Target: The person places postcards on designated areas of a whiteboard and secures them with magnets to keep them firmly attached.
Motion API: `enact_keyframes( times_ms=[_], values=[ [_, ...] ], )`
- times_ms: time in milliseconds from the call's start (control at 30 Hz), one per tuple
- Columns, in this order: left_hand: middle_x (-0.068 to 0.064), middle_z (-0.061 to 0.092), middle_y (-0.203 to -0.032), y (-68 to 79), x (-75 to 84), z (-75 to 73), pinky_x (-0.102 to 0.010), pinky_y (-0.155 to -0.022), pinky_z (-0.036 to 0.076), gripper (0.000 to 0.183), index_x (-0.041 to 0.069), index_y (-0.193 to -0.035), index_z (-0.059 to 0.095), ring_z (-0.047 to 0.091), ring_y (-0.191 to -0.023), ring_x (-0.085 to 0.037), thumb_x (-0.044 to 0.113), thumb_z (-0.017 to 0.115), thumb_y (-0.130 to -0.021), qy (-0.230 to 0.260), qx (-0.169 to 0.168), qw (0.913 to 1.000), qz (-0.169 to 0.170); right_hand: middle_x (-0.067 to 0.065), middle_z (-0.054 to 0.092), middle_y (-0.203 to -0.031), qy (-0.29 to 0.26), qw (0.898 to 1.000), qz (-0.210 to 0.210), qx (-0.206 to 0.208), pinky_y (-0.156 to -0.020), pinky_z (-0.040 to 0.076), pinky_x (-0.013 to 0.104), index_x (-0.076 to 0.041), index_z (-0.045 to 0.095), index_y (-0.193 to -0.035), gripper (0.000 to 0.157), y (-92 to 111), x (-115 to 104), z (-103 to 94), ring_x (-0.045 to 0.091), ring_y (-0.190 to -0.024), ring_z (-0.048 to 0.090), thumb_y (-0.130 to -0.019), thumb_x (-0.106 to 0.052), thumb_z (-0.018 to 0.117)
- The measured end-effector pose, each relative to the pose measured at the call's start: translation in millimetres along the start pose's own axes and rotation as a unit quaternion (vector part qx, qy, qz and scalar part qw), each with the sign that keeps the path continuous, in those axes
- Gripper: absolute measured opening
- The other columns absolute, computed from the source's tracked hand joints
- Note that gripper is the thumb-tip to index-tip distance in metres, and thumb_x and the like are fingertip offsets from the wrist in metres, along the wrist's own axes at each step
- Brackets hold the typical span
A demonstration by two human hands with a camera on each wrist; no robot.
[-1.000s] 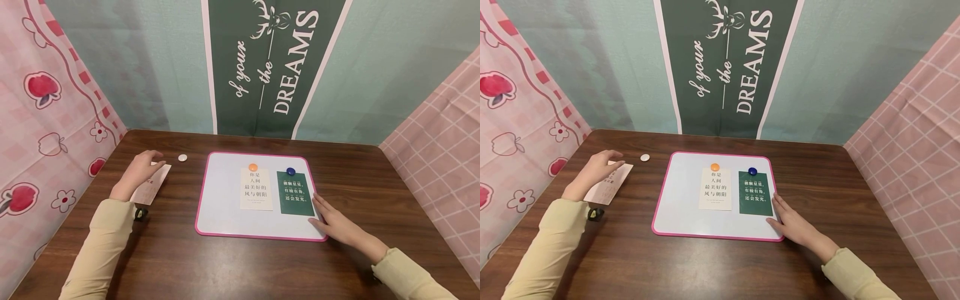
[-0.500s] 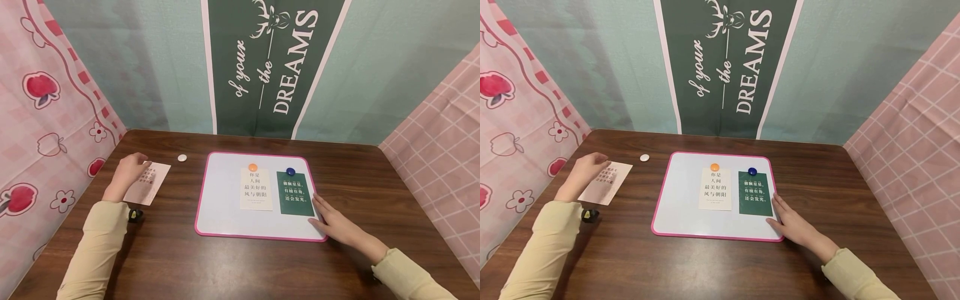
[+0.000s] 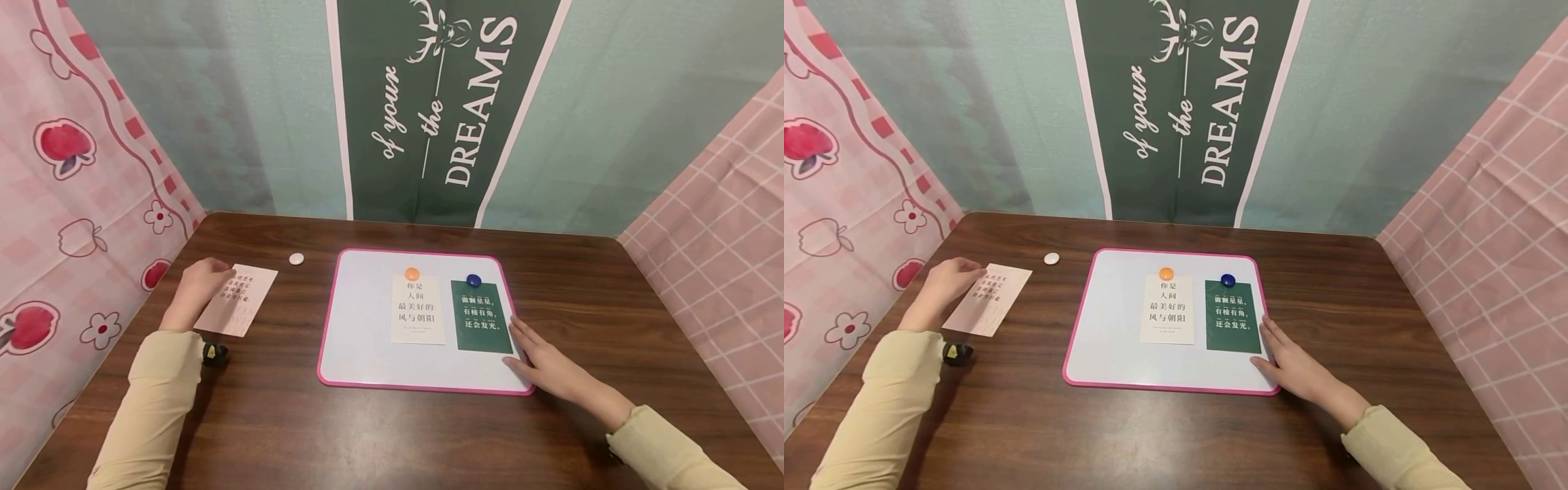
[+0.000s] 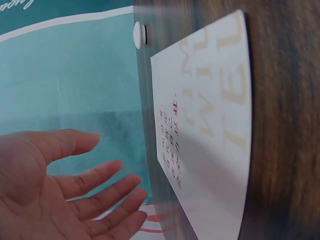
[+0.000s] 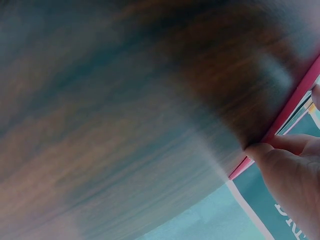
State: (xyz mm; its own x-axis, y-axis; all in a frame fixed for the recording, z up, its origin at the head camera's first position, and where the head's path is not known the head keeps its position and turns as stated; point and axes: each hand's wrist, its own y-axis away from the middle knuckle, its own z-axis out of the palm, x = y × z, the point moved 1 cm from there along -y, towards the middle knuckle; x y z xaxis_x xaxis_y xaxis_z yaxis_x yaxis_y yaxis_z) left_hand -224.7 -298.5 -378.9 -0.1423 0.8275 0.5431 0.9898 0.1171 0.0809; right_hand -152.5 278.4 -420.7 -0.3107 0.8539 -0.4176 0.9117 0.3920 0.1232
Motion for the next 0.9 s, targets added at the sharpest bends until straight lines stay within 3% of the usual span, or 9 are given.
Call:
enact_keyframes(
  times_ms=[533, 633, 767, 900],
  values=[
    [-0.034, 0.047, -0.114, 0.2, -12.0, 0.3, -0.052, -0.087, 0.038, 0.051, -0.018, -0.113, 0.047, 0.047, -0.098, -0.042, 0.027, 0.05, -0.088, 0.0, -0.065, 0.994, -0.088, 0.024, 0.021, -0.146, 0.004, 1.0, 0.0, -0.002, -0.098, 0.03, 0.055, 0.006, 0.027, -0.139, 0.08, -1, 1, 0.0, 0.042, -0.129, 0.028, -0.087, -0.048, 0.054],
    [-0.027, 0.052, -0.096, 0.3, -11.3, 0.2, -0.046, -0.076, 0.041, 0.046, -0.015, -0.101, 0.053, 0.047, -0.086, -0.036, 0.029, 0.051, -0.088, -0.002, -0.07, 0.9932, -0.094, 0.024, 0.021, -0.146, 0.003, 1.0, -0.002, -0.002, -0.098, 0.03, 0.055, 0.006, 0.027, -0.139, 0.08, 0, 1, -0.1, 0.042, -0.129, 0.028, -0.087, -0.048, 0.054],
    [-0.012, 0.049, -0.072, -1.3, -8.6, 0.7, -0.038, -0.067, 0.039, 0.042, -0.005, -0.075, 0.054, 0.044, -0.072, -0.026, 0.036, 0.055, -0.086, -0.04, -0.089, 0.9905, -0.097, 0.024, 0.02, -0.146, 0.004, 1.0, -0.002, -0.003, -0.098, 0.03, 0.055, 0.006, 0.027, -0.139, 0.08, 0, 2, 0.0, 0.042, -0.129, 0.027, -0.087, -0.048, 0.054],
    [-0.018, 0.053, -0.075, -1.6, -6.4, 0.6, -0.043, -0.069, 0.042, 0.049, -0.006, -0.075, 0.055, 0.046, -0.074, -0.029, 0.042, 0.059, -0.082, -0.078, -0.103, 0.9871, -0.094, 0.024, 0.02, -0.146, 0.005, 1.0, -0.002, -0.003, -0.098, 0.03, 0.055, 0.006, 0.027, -0.139, 0.08, -1, 2, 0.1, 0.042, -0.129, 0.027, -0.087, -0.048, 0.054]
  ],
)
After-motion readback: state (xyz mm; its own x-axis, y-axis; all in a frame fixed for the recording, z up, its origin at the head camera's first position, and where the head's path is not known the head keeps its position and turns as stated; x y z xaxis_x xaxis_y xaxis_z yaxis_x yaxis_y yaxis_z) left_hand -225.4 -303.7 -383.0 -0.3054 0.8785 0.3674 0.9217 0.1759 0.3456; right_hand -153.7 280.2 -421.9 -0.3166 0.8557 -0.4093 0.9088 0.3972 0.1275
